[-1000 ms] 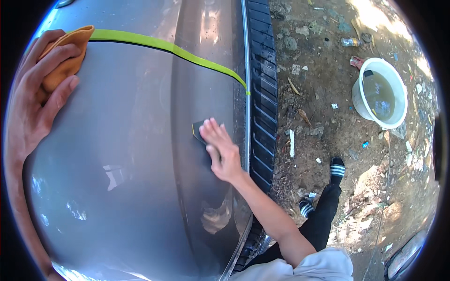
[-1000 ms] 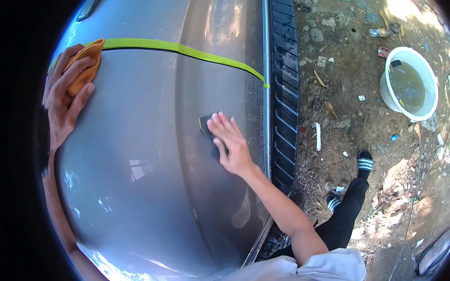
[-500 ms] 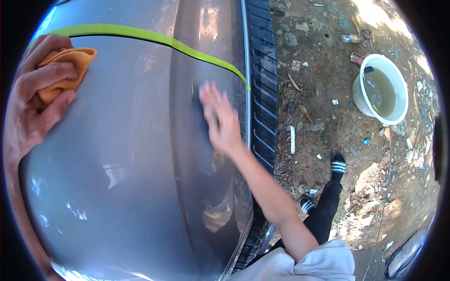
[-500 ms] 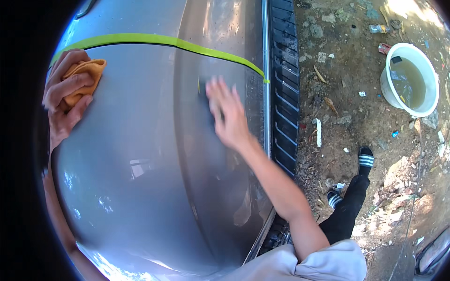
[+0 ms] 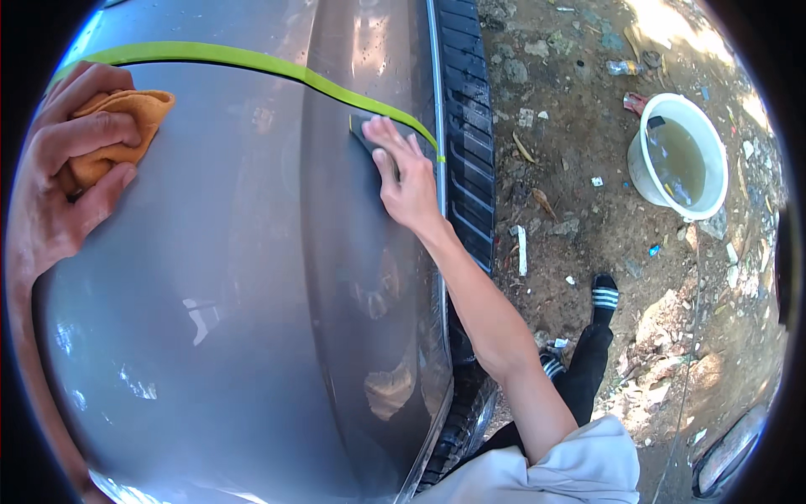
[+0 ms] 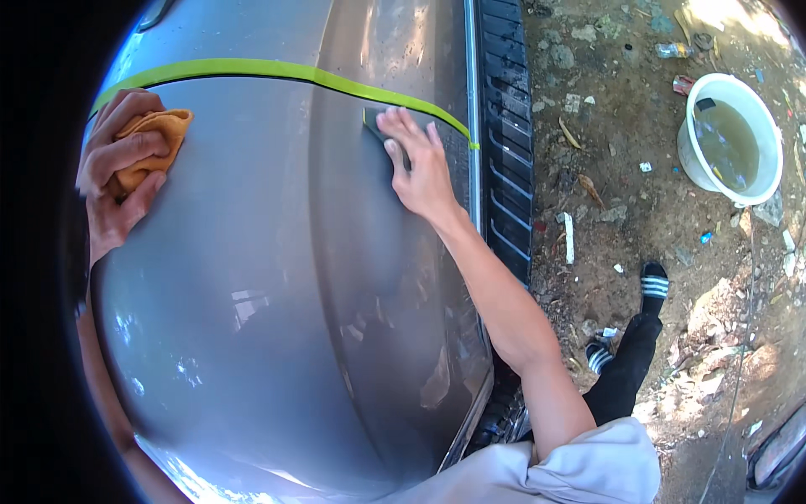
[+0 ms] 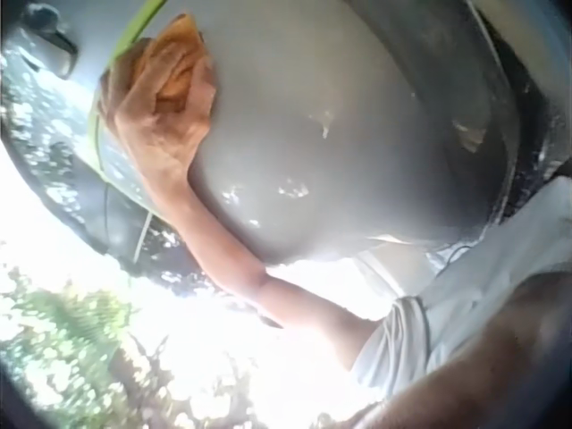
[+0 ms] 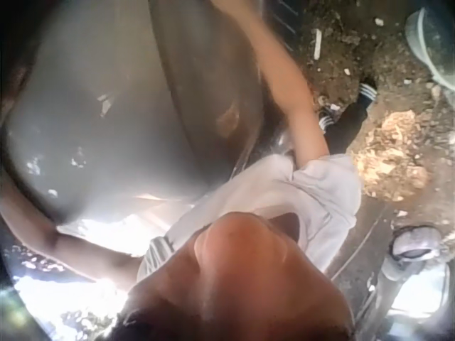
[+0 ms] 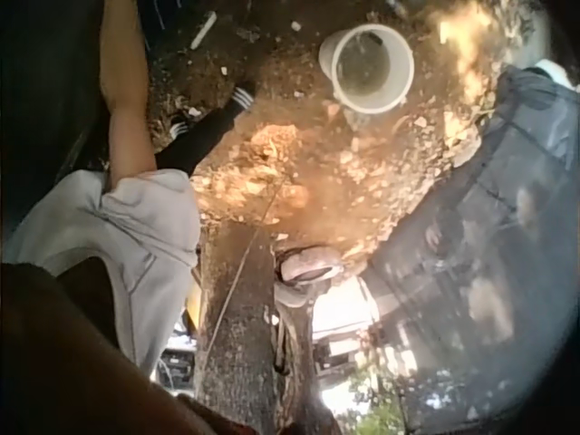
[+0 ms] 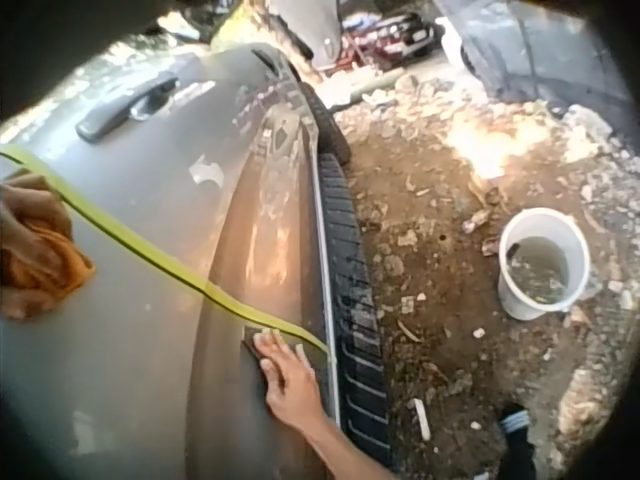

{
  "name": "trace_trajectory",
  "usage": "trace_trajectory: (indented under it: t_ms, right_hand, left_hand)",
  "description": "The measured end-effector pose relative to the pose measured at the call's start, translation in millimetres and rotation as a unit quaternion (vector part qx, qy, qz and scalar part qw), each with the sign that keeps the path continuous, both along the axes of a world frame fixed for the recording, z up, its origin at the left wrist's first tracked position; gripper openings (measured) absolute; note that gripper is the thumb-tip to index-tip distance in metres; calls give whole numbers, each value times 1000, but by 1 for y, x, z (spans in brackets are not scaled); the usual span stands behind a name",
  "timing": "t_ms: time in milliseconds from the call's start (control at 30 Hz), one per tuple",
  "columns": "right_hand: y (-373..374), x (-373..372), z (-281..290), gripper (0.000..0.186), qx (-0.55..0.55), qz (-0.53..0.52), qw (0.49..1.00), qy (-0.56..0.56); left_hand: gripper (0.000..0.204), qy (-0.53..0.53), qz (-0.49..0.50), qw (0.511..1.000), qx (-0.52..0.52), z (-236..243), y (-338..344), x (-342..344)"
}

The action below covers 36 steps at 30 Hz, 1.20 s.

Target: Sanding the body of a car using a wet sanding block and water to prepare for finishing.

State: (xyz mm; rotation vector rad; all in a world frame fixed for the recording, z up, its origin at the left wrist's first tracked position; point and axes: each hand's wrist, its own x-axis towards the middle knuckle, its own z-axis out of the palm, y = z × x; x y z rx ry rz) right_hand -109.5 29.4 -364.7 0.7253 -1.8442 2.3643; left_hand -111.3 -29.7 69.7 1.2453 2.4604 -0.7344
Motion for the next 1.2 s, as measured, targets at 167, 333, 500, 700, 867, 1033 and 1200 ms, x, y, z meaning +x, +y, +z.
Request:
trace_trajectory:
  t_ms: [167,333,500,700,867,1033,1200]
  right_hand:
    - [16,99,-7,45,-11,34,999,-37]
    - [-1,13,-3,40,-57,-34,998,-24]
    - [8,41,-27,44,-15,-5,1000,-13]
    - [22,85,-31,44,-35,68,994,-79]
    - [7,1,-33,38,-60,16,996,-58]
    - [15,58,-49,38,-76,42,990,-111]
    - [16,66,-42,40,-37,22,995,-89]
  left_hand:
    - [36,25,18,999,-14,8,-4,5]
    - [33,21,27,999,-15,10,17,7]
    - [32,15,54,998,3,0,-10,5]
    - [32,20,48,999,2,-4,-14,2]
    - [32,12,46,999,12,-16,-17,-3]
    - [32,16,46,999,14,-16,-17,-4]
    - [32,13,49,999,15,-21,-18,-3]
